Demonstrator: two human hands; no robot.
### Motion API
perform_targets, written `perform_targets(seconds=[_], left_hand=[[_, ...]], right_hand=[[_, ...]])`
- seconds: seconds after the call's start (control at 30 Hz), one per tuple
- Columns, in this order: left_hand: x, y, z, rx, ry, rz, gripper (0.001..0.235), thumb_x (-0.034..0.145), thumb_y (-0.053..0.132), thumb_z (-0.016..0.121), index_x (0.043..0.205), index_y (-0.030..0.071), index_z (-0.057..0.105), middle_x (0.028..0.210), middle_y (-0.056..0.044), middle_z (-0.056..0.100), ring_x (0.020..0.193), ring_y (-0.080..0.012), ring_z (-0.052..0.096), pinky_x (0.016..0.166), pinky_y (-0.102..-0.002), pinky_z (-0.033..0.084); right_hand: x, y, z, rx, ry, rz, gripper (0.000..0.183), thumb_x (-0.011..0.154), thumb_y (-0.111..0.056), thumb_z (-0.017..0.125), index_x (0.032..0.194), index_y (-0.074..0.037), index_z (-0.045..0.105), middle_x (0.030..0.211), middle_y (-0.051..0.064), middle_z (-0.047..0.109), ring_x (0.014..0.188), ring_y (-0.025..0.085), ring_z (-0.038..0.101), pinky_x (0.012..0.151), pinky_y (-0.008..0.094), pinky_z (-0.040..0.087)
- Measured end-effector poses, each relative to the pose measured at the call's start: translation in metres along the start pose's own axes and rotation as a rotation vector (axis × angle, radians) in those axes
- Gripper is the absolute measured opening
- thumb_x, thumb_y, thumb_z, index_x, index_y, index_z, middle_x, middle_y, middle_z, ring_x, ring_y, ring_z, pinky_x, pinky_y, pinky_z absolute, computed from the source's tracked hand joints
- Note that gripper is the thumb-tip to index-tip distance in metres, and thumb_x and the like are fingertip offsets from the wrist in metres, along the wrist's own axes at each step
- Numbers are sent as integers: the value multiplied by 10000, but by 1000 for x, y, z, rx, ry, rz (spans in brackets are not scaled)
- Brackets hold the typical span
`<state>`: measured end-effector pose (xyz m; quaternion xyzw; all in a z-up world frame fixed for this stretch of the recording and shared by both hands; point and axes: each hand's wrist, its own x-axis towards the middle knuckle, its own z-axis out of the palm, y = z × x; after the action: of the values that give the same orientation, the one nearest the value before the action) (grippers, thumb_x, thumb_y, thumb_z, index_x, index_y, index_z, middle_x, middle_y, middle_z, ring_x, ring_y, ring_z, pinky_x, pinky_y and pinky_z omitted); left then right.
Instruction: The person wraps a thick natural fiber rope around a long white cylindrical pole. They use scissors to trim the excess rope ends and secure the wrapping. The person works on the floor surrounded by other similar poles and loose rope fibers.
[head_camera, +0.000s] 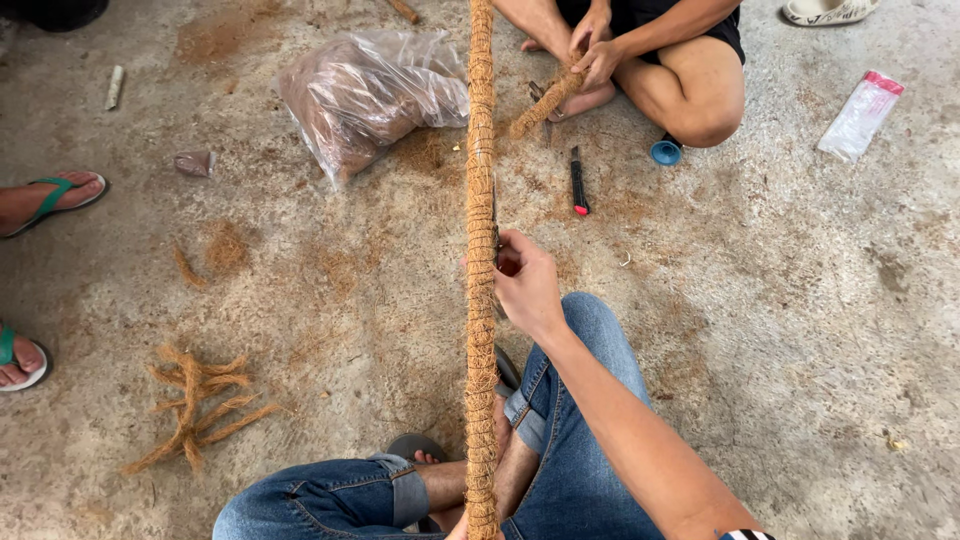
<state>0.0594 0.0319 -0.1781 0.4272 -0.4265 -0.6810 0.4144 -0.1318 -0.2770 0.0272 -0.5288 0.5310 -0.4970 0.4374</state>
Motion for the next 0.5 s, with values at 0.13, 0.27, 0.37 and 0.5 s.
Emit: perform_targets(seconds=[0.13, 0.27, 0.37, 0.5], left_hand=[[-3, 1, 4, -19, -3, 8, 715, 992, 361, 627, 1509, -81, 405, 928, -184, 753, 818, -199, 724, 794, -294, 568], [-7, 2, 9, -49, -10, 8, 711, 993, 354, 622, 1510, -81, 401, 917, -183, 753, 808, -198, 723, 786, -292, 569], [-16, 4, 12, -74, -8, 11, 707, 995, 349, 619, 1511, -82, 398, 908, -182, 752, 800, -197, 722, 779, -291, 570], [-22, 7, 23, -104, -2, 36, 703, 997, 342, 614, 1512, -83, 394, 897, -181, 752, 790, -195, 721, 771, -289, 572]], right_hand=[[0, 14, -2, 2, 24, -8, 243, 910, -73, 751, 1143, -26, 703, 720, -21, 626, 612, 24, 479, 534, 227, 362], [-3, 33, -4, 91, -9, -37, 237, 918, -49, 739, 1140, -23, 660, 846, -45, 667, 703, 4, 543, 600, 190, 425], [-4, 41, -8, 79, -26, -82, 251, 904, -15, 734, 1140, -30, 649, 873, -46, 668, 736, 5, 549, 629, 182, 425], [-3, 46, -14, 85, -22, -40, 220, 910, -5, 715, 1114, -39, 640, 820, -59, 609, 694, 16, 498, 597, 211, 392]])
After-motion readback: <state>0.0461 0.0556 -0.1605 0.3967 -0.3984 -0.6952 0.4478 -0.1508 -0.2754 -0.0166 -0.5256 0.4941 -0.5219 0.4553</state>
